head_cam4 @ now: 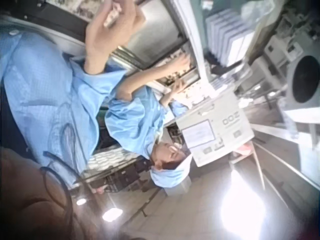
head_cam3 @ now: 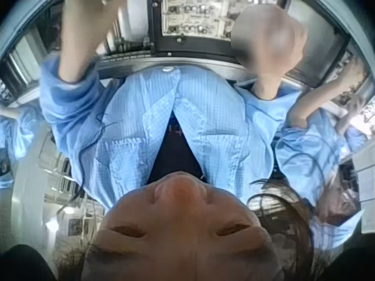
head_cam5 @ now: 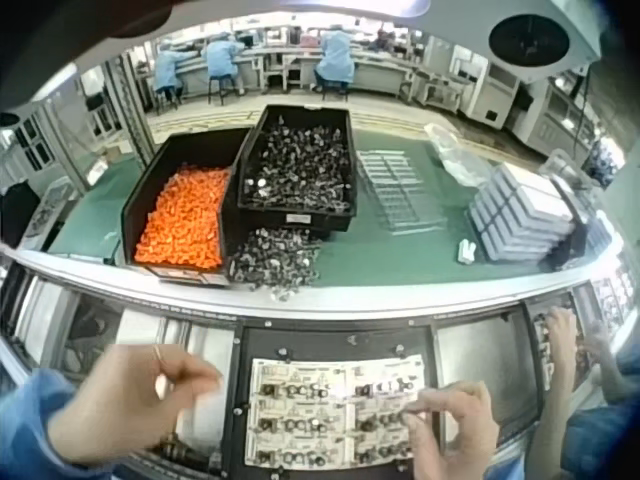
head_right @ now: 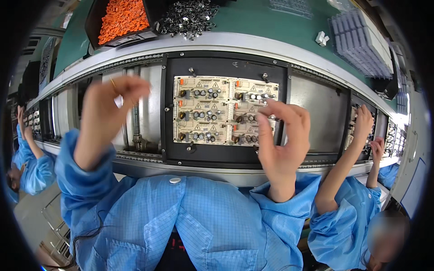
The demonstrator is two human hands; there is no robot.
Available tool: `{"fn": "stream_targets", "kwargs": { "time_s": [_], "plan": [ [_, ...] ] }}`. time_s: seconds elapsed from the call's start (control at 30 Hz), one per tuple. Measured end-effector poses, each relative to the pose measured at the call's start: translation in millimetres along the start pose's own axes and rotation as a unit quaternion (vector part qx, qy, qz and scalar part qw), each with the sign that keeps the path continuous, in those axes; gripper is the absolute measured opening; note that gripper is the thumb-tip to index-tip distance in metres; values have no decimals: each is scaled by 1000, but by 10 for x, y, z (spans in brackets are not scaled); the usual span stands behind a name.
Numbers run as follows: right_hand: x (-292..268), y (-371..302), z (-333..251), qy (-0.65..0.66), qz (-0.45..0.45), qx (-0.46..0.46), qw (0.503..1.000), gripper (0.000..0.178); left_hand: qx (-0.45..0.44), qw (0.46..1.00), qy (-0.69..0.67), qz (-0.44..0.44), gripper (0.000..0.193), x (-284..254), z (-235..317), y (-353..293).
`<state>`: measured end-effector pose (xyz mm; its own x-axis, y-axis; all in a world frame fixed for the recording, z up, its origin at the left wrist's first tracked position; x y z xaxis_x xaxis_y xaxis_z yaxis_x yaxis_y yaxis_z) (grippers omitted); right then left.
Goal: Insert electronic components into a printed circuit board on an assembly line.
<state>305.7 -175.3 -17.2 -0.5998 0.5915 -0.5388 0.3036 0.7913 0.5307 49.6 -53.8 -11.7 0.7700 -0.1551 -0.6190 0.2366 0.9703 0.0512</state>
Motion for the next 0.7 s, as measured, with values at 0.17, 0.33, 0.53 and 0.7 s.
{"fn": "stream_targets", "kwargs": {
  "time_s": [0.17,0.33,0.53,0.7],
  "plan": [
    [-71,-65,213,42,71,89,993,22,-18,999,16,-39,15,364,69,-536],
    [-104,-40,285,53,77,89,992,19,89,993,76,-32,19,563,176,-605],
    [-127,18,234,55,66,63,994,18,150,975,143,-78,15,693,229,-557],
    [-140,54,223,50,55,54,996,19,164,969,164,-81,12,766,257,-531]
  ]
}}
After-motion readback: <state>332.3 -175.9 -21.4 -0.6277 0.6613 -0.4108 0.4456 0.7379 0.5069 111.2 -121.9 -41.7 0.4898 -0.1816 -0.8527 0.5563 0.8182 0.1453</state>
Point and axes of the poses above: each hand's wrist, its own y-axis towards the middle knuckle, its own x-axis out of the palm, z = x × y, the point moved 7 cm from there along y, towards the middle knuckle, and after that the axes turned 14 degrees about z, right-handed, at the moved point
